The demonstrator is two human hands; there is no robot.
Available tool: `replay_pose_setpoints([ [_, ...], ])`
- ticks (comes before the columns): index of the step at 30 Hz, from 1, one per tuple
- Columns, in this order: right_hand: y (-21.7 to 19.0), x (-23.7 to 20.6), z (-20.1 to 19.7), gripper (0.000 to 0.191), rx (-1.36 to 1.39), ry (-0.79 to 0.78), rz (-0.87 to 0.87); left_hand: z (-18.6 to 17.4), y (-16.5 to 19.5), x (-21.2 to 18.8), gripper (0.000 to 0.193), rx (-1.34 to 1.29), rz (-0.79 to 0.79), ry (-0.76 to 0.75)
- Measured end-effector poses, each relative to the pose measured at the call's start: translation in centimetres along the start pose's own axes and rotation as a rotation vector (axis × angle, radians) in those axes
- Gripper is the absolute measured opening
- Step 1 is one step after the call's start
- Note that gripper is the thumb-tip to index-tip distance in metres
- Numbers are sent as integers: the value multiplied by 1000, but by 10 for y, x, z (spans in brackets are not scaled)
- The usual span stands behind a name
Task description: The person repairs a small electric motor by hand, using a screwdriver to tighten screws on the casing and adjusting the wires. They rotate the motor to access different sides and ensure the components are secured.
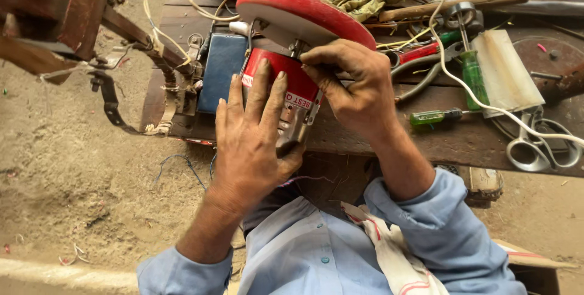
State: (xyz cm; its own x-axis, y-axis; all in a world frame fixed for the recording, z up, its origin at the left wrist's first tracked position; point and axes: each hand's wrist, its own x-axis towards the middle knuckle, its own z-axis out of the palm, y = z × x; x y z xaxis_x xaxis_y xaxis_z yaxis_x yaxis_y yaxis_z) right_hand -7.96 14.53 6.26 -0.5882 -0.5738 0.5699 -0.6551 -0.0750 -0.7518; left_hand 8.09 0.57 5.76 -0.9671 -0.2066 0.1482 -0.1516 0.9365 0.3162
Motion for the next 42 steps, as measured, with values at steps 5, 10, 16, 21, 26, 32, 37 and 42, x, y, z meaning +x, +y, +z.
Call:
replay_pose_setpoints([
  [5,-10,-8,13,14,-62,91,18,11,-6,-24,119,49,-95,359],
  [10,-15,-2,14,13,-335,45,-39,26,-17,-47,135,-187,-145,437],
  [16,-15,-1,4,16,-389,-57,-92,50,-32,-70,112,-266,-13,598],
  [21,-14,-2,7,18,-389,-58,-99,70,-42,-82,62,-585,-153,704],
  [26,-14,-4,13,17,-411,-19,-89,89,-48,-87,38,-623,-54,712],
  [32,-13,-11,17,16,-386,34,-59,107,-52,-88,37,-750,-104,694],
  [37,-15,-16,21,17,-360,53,-37,115,-57,-86,45,-751,-251,704],
  [42,-17,-14,30,20,-417,44,-92,115,-63,-83,52,-940,-279,811],
])
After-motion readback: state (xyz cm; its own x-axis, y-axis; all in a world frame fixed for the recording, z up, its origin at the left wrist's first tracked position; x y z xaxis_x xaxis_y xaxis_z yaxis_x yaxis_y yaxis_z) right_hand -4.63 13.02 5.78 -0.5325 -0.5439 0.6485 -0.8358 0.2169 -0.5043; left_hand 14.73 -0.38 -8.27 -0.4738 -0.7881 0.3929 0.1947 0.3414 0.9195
